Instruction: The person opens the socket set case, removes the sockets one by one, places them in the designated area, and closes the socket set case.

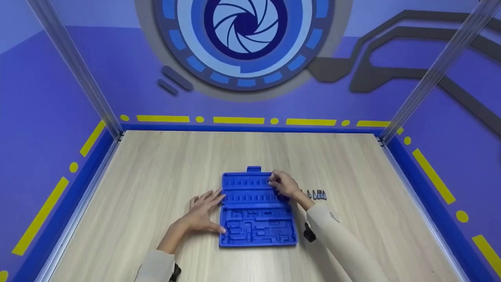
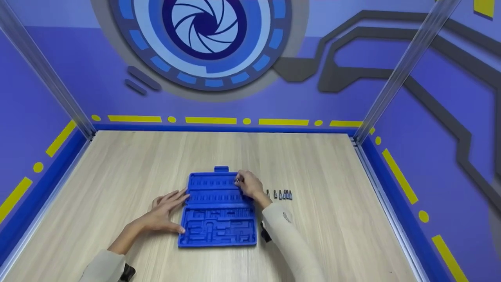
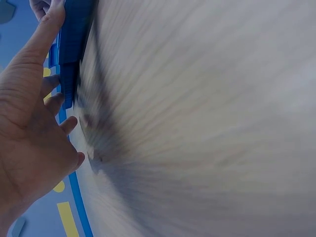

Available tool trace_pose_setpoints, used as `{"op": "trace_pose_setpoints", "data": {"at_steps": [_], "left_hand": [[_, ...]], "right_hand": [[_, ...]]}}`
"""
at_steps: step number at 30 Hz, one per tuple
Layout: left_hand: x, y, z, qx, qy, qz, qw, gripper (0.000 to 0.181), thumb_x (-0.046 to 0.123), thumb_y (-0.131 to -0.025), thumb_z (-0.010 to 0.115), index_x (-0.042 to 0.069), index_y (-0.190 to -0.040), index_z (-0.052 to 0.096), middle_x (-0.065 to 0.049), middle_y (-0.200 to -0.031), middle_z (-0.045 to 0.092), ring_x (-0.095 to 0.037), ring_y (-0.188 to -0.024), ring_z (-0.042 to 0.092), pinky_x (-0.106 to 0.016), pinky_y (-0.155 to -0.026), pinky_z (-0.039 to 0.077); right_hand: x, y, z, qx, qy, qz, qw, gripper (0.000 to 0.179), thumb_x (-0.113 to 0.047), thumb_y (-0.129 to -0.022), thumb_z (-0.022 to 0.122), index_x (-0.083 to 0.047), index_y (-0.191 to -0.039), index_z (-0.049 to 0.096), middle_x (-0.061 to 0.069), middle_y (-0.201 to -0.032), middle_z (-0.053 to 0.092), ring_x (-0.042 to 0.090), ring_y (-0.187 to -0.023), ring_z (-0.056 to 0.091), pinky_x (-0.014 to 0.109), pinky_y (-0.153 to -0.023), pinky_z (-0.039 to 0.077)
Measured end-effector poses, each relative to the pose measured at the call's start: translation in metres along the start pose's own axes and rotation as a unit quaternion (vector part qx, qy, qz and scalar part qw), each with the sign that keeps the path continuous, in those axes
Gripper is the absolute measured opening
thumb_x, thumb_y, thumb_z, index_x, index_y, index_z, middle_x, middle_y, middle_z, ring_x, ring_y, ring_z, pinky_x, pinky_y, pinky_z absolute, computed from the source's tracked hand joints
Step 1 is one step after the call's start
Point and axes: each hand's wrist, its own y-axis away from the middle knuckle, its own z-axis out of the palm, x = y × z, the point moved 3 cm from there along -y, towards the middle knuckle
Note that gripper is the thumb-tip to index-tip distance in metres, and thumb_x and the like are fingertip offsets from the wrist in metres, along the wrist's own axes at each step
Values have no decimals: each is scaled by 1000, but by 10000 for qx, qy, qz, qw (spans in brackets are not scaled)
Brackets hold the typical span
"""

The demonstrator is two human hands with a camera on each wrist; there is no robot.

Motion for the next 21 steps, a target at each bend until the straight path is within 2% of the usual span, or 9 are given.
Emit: {"op": "trace_pose_setpoints", "data": {"at_steps": [4, 7, 11, 15, 21], "left_hand": [[0, 0, 0, -11, -18, -42, 10000, 119, 52, -65, 93, 7, -159, 35, -18, -170, 22, -52, -153, 17, -80, -113, 8], [0, 0, 1, -31, -22, -85, 10000, 119, 52, -65, 93, 8, -159, 35, -16, -170, 21, -51, -154, 17, -80, -113, 7], [-1, 0, 2, -20, -30, -84, 10000, 120, 54, -65, 93, 7, -159, 35, -16, -170, 21, -51, -154, 17, -80, -113, 7], [-1, 0, 1, -21, -30, -61, 10000, 120, 53, -65, 93, 7, -159, 35, -17, -170, 21, -51, -153, 18, -80, -113, 8], [-1, 1, 1, -43, -17, -106, 9999, 120, 53, -65, 93, 8, -159, 34, -15, -171, 20, -52, -154, 16, -80, -114, 5]], "right_hand": [[1, 0, -3, -111, -865, 190, 9960, 9, -1, -97, 65, 5, -95, 58, 20, -88, 65, 21, -67, 62, 25, -50, 50], [1, 1, -5, -125, -1288, 456, 9905, 8, -1, -98, 63, 5, -98, 58, 23, -89, 67, 19, -66, 63, 23, -48, 48], [0, 5, -10, -94, -1346, 551, 9893, 7, 0, -98, 63, 5, -102, 61, 25, -97, 71, 17, -66, 67, 22, -49, 49], [-1, 10, -17, -167, -1224, 503, 9911, 15, -3, -98, 64, 7, -109, 67, 25, -98, 72, 17, -65, 67, 23, -51, 51], [0, 16, -27, -346, -1062, 340, 9932, 22, -6, -101, 62, 9, -117, 67, 24, -100, 72, 24, -70, 67, 22, -56, 51]]}}
